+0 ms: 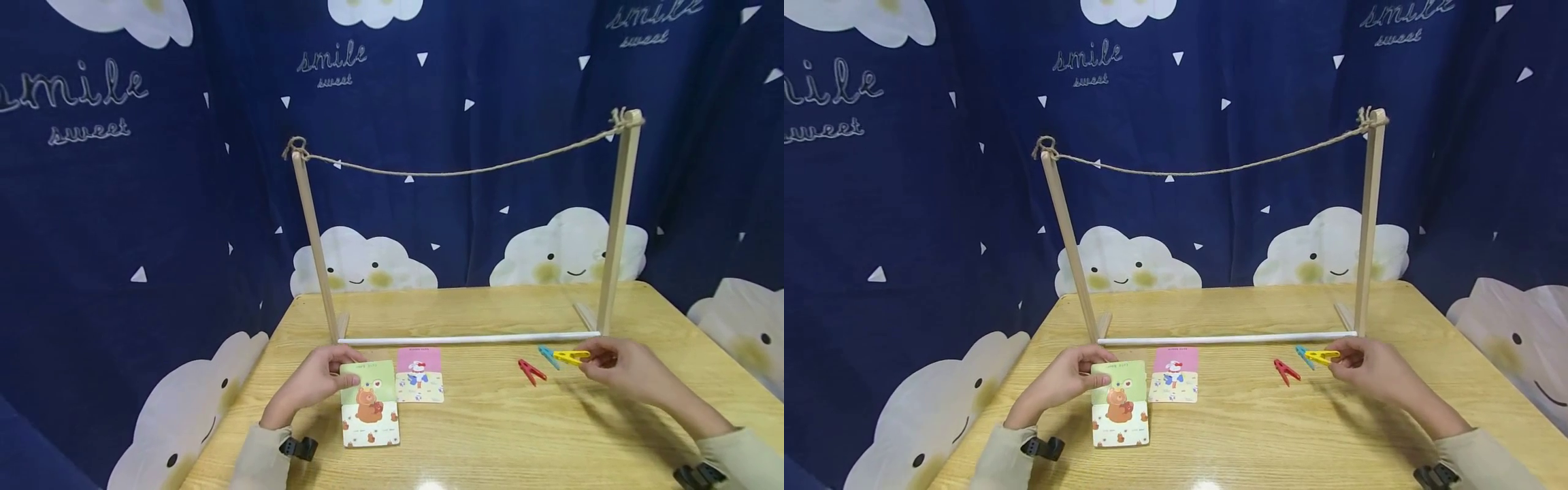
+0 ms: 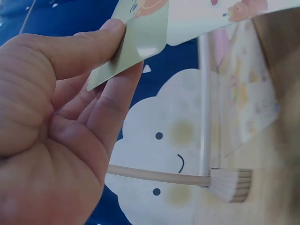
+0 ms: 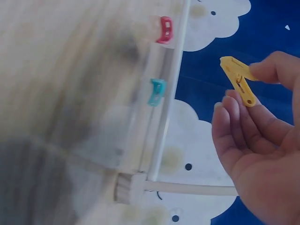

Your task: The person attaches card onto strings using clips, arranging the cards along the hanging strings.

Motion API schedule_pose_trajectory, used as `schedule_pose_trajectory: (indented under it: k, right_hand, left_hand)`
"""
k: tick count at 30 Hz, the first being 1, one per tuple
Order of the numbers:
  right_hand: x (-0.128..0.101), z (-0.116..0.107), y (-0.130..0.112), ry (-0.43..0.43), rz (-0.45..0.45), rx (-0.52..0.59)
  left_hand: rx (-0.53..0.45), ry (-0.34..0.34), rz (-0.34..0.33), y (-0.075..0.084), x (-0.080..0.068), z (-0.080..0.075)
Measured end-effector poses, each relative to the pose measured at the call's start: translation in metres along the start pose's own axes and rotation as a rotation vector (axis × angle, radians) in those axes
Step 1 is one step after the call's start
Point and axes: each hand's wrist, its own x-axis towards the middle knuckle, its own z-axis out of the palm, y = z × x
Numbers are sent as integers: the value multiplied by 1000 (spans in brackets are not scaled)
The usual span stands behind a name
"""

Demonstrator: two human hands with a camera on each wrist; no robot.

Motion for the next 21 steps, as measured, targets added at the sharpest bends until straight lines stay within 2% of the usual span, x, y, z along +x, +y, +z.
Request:
schedule_pose_trajectory:
  k: [13,21]
  right_hand:
    - [20,-16,-30,66,-16,19]
    - [32,-17,-42,81,-33,31]
  left_hand:
    - [-6,87,-11,13,24,-17]
    - [7,113,-12,19,33,-24]
